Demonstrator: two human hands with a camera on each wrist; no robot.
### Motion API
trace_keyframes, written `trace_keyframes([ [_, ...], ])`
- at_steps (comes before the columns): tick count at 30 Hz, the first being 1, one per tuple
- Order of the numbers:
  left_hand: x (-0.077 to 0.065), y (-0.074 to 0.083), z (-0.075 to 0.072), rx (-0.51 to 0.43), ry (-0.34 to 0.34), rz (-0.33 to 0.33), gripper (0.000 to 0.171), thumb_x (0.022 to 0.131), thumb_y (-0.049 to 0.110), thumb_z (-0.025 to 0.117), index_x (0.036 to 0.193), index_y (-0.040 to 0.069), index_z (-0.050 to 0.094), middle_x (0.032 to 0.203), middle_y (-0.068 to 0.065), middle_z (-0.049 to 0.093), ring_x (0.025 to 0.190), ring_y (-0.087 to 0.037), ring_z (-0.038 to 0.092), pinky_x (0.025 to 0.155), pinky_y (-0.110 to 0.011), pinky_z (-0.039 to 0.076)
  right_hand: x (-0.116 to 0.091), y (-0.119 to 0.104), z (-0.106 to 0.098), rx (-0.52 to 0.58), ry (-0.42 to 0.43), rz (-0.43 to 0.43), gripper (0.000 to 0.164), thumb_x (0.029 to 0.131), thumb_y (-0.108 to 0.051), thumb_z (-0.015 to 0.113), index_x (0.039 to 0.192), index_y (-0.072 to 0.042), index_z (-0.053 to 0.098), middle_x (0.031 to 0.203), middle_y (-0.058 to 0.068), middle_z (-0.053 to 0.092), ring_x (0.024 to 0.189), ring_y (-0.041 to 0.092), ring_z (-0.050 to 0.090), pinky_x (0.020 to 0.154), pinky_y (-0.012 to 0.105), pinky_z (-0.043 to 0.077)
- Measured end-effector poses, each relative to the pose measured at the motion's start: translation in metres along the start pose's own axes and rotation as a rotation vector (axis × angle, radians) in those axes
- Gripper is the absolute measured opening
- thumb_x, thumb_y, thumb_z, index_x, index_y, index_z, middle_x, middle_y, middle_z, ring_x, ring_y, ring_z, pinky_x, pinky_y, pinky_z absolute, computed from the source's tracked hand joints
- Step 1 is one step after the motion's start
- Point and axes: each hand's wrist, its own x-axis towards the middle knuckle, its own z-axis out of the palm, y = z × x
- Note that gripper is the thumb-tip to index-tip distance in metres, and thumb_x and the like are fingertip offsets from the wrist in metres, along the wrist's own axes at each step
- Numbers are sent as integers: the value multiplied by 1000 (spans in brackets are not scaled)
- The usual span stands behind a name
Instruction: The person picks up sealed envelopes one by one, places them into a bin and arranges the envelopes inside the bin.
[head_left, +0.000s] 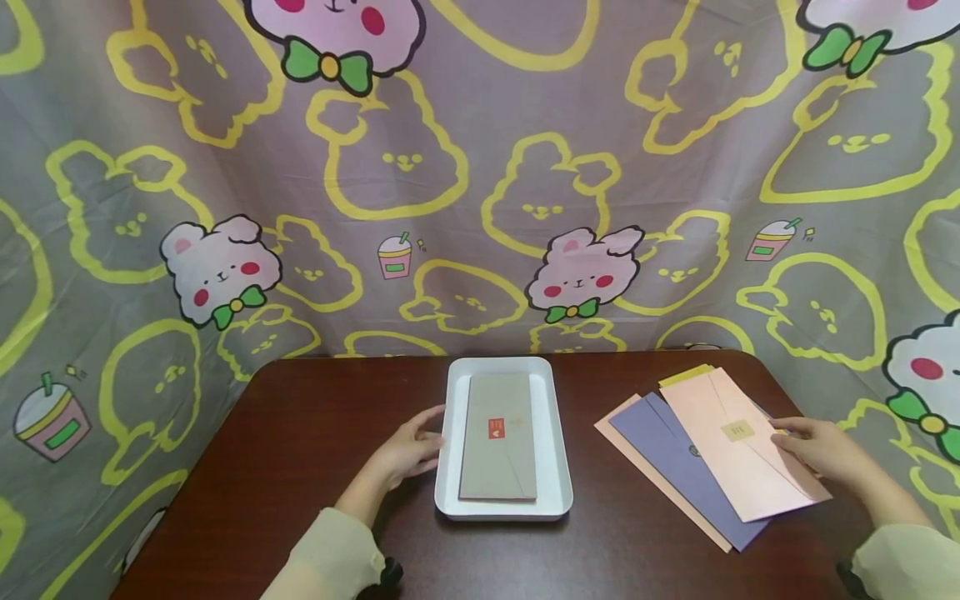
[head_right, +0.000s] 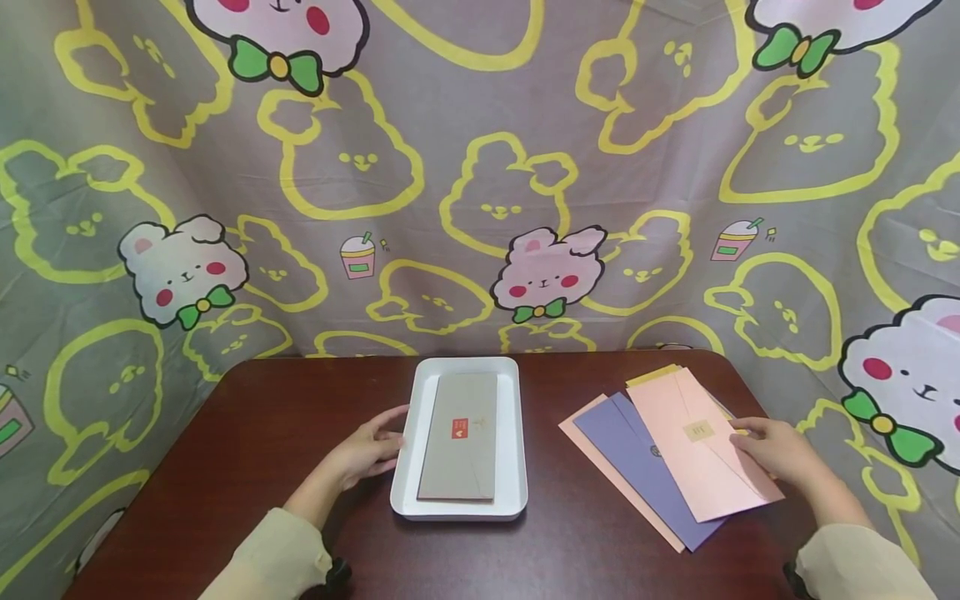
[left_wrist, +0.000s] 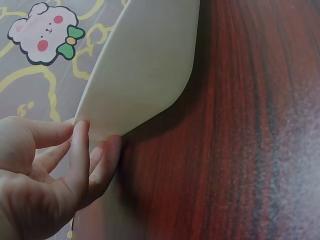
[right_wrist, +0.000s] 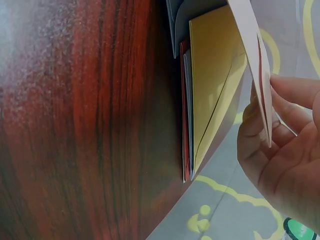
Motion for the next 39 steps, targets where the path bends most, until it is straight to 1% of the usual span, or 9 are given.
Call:
trace_keyframes([
  [3, 1, -1, 0, 1, -1, -1, 59, 102, 1, 57, 157, 9, 38, 123, -24, 59, 100, -26, 66, 89, -44, 58, -2, -3, 1, 21, 2, 1, 57, 105, -24, 56, 134, 23, 44, 120, 48, 51, 91, 38, 62, 67, 43, 58],
  [8, 3, -1, -1, 4, -1, -3, 59, 102, 1, 57, 157, 10, 38, 122, -24, 59, 100, -26, 66, 89, -43, 58, -3, -7, 2, 52, 8, -3, 57, 106, -25, 55, 134, 24, 42, 118, 46, 54, 86, 30, 63, 65, 38, 57],
  [12, 2, -1, 0, 4, 5, 0, 59, 101, 0, 57, 157, 10, 39, 121, -23, 60, 99, -26, 66, 88, -45, 58, -4, -11, 2, 65, 12, -10, 58, 106, -25, 55, 134, 24, 42, 116, 45, 56, 84, 28, 64, 64, 36, 56],
  [19, 1, -1, 0, 3, 7, 8, 60, 101, 0, 58, 157, 10, 39, 122, -23, 60, 98, -25, 66, 87, -45, 59, -5, -14, 2, 108, 4, -18, 58, 107, -24, 55, 135, 24, 41, 114, 42, 60, 85, 27, 65, 66, 37, 59],
  [24, 1, -2, 0, -6, 6, 4, 60, 101, 0, 58, 157, 10, 38, 122, -23, 60, 98, -25, 66, 88, -45, 58, -5, -15, 2, 126, -8, -14, 57, 107, -24, 54, 135, 24, 41, 113, 41, 61, 87, 29, 67, 70, 40, 60],
  [32, 0, -2, -1, -13, -1, 5, 59, 101, -1, 57, 157, 9, 38, 122, -24, 59, 100, -26, 66, 91, -47, 57, -4, -16, 2, 144, -11, -16, 59, 108, -25, 52, 137, 24, 39, 116, 42, 60, 91, 34, 69, 74, 45, 61],
  [39, 0, -1, -1, -11, -13, 12, 60, 101, 0, 57, 157, 9, 37, 124, -25, 59, 102, -27, 66, 92, -48, 57, -5, -17, 2, 152, -6, -16, 62, 108, -28, 53, 137, 24, 38, 117, 43, 59, 90, 33, 69, 74, 45, 61],
])
